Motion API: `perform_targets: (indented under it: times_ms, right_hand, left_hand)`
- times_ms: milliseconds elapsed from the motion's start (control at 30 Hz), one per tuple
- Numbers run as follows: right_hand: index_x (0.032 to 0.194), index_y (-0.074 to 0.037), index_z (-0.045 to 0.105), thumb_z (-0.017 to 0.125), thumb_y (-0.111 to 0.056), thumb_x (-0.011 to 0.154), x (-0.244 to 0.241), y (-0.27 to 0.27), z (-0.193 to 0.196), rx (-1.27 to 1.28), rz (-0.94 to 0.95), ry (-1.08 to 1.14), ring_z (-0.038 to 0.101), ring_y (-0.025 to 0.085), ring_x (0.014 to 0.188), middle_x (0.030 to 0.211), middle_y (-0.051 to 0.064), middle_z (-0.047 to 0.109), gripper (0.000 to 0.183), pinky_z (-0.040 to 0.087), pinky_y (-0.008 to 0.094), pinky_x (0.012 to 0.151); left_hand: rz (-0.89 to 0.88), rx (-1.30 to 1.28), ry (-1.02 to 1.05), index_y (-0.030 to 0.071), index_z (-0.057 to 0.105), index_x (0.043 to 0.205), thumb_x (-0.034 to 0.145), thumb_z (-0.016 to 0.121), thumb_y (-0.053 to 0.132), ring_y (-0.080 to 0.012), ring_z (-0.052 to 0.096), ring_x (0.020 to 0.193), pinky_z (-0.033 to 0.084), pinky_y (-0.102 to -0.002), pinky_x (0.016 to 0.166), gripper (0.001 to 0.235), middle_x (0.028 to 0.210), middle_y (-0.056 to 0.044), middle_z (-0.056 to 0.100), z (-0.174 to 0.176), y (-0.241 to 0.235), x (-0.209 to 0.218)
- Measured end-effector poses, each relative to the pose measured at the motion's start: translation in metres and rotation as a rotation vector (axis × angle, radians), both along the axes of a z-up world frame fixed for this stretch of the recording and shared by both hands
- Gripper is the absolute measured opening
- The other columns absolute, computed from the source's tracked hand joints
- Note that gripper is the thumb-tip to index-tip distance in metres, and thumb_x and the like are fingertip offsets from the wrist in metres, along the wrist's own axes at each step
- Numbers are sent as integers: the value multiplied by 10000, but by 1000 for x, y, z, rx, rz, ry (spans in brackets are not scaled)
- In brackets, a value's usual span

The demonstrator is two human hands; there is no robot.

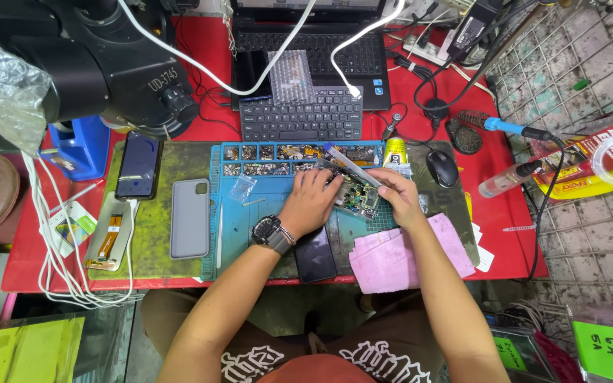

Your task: The person works at a cluttered electronics repair station, handling a small circuit board and placing it into a plastic bag. They then retrieve a small component from a shelf and use tweezers to manipulate it on a blue work mat next to a smartphone.

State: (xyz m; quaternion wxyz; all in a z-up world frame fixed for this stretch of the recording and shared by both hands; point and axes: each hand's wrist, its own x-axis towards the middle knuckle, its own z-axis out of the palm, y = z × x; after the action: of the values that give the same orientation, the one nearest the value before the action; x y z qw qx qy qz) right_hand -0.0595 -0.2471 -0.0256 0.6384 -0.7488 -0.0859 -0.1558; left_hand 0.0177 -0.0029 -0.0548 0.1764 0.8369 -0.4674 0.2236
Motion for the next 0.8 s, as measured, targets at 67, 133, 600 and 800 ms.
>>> perform_targets:
  times_ms: [67, 133, 600, 800]
  right_hand:
    - [1268, 37, 701, 598, -247, 907, 0, -1, -3, -5, -6, 3, 624, 209, 1104, 1218, 177, 695, 470, 489, 422, 990]
    - [1274, 57, 684, 607, -228, 921, 1, -5, -9, -13, -43, -15, 631, 241, 1127, 1240, 208, 679, 461, 490, 435, 994]
    - [1273, 113, 628, 560, -268, 943, -16, 11, -26, 219, -313, -162, 666, 328, 1112, 1224, 223, 633, 508, 560, 436, 928]
    - [1279, 130, 603, 558, -261, 932, -18, 29, -27, 310, -279, -176, 671, 389, 1134, 1244, 242, 604, 525, 575, 459, 909]
  left_hand:
    - [-11, -50, 4, 139, 569, 1361, 998, 520, 230, -303, 539, 1083, 399, -465, 934, 377, 1179, -93, 545, -5, 2, 4]
    - [8, -103, -25, 190, 639, 1218, 992, 484, 185, -253, 568, 992, 430, -404, 869, 274, 1033, -36, 545, -12, 0, 13]
    - [-80, -224, -313, 123, 659, 932, 1027, 556, 148, -236, 591, 790, 488, -366, 758, 143, 805, -14, 495, 26, 11, 30]
    - [-176, -237, -367, 93, 688, 968, 1045, 532, 123, -246, 603, 776, 521, -375, 757, 177, 800, -43, 515, 27, 30, 13]
